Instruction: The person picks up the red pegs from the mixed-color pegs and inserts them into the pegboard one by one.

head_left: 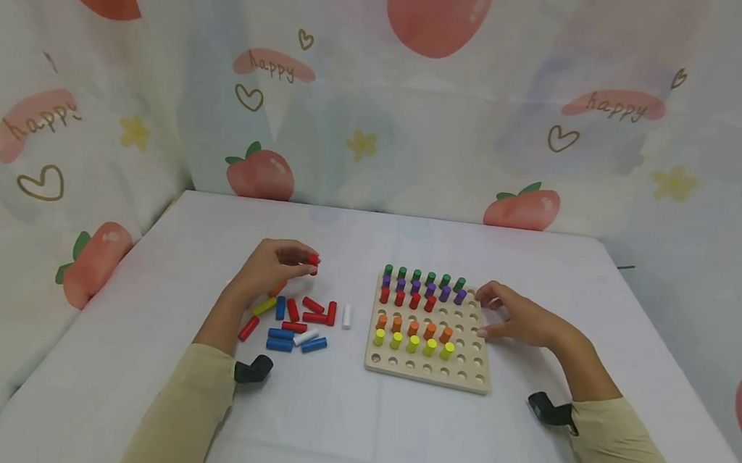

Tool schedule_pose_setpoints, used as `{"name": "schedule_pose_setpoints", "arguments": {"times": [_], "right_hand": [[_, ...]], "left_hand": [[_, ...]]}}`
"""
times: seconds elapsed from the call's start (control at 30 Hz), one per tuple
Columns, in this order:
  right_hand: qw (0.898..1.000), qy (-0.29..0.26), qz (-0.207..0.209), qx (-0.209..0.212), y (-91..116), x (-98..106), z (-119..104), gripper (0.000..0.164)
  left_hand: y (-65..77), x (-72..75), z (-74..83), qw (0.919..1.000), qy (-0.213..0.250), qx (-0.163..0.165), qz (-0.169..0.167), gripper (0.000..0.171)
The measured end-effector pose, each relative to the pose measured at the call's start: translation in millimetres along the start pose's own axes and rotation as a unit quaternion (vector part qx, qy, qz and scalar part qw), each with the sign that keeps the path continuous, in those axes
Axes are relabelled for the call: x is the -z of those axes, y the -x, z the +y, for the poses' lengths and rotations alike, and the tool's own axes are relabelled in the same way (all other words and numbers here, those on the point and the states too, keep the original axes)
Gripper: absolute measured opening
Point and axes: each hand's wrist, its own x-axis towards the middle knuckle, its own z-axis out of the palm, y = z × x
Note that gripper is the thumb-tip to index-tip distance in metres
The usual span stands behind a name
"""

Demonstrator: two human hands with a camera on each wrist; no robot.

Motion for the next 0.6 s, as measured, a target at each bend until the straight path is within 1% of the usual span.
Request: {"name": "schedule_pose_setpoints", "arguments": {"times": [0.17, 0.37, 0.6], "right_hand": [[1.000, 0.001, 0.002, -0.003, -1.0, -1.4, -1.8, 0.065], [1.000, 0.002, 0.001, 0.000, -1.5, -1.6, -2.5, 0.065], [1.000, 0.004, 0.001, -0.005, -0.4, -0.1, -2.3, 0.066]], "left_hand": [[-2.1, -1.2, 6.2, 0.9992, -0.015, -0.033, -0.016, 0.027], [-4.2, -7.4, 8.9, 0.9989, -0.012, -0.042, -0.018, 0.022], [-8.6, -16.7, 12.5, 0.9978, -0.016, -0.056, -0.031, 0.026]]}}
